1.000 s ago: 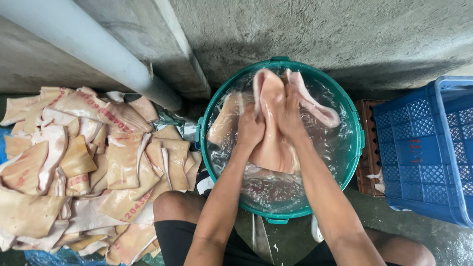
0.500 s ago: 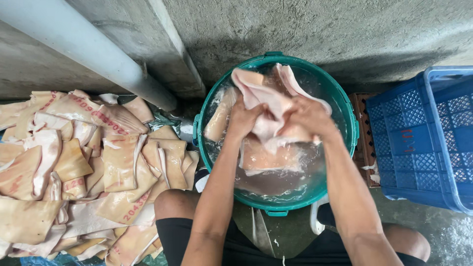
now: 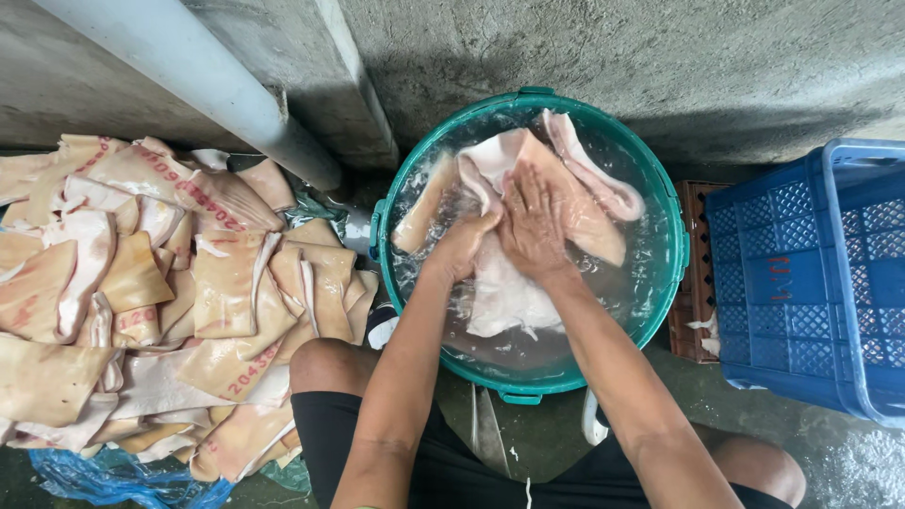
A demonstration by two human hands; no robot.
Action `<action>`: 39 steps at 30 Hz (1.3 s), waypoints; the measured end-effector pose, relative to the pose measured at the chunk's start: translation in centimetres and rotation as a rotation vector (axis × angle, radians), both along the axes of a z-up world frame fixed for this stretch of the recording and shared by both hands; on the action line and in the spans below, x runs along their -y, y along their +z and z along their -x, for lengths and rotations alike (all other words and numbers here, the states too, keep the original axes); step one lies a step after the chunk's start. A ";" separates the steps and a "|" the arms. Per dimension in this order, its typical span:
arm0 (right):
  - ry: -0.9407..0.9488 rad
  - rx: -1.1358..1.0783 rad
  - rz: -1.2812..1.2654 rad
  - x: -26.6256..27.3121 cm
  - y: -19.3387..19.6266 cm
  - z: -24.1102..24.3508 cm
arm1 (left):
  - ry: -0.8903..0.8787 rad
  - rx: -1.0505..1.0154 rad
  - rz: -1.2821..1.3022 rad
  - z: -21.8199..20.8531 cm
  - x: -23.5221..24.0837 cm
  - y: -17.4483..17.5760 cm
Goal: The person washes flat, beige, flexible sheets by hand in a green bucket of water. They repeatedly submerge, rub, and rinse each sheet, then place the cleaned items into a blue plastic basket beside the bucket.
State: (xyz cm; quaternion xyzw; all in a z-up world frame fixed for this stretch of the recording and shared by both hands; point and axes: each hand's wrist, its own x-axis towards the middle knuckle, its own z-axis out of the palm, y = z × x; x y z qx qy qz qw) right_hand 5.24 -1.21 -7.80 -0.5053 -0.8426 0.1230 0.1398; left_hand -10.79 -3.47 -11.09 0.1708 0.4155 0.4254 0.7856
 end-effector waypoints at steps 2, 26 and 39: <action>0.186 -0.228 0.156 1.1 0.2 0.2 | 0.100 0.110 0.080 -0.6 -0.1 -0.2; -0.089 -0.567 0.451 0.2 -2.9 2.0 | 0.198 0.212 -0.035 -0.5 -0.9 -4.4; -0.095 -0.707 0.577 -3.8 1.8 0.1 | 0.151 0.319 -0.018 -2.3 -0.1 -2.7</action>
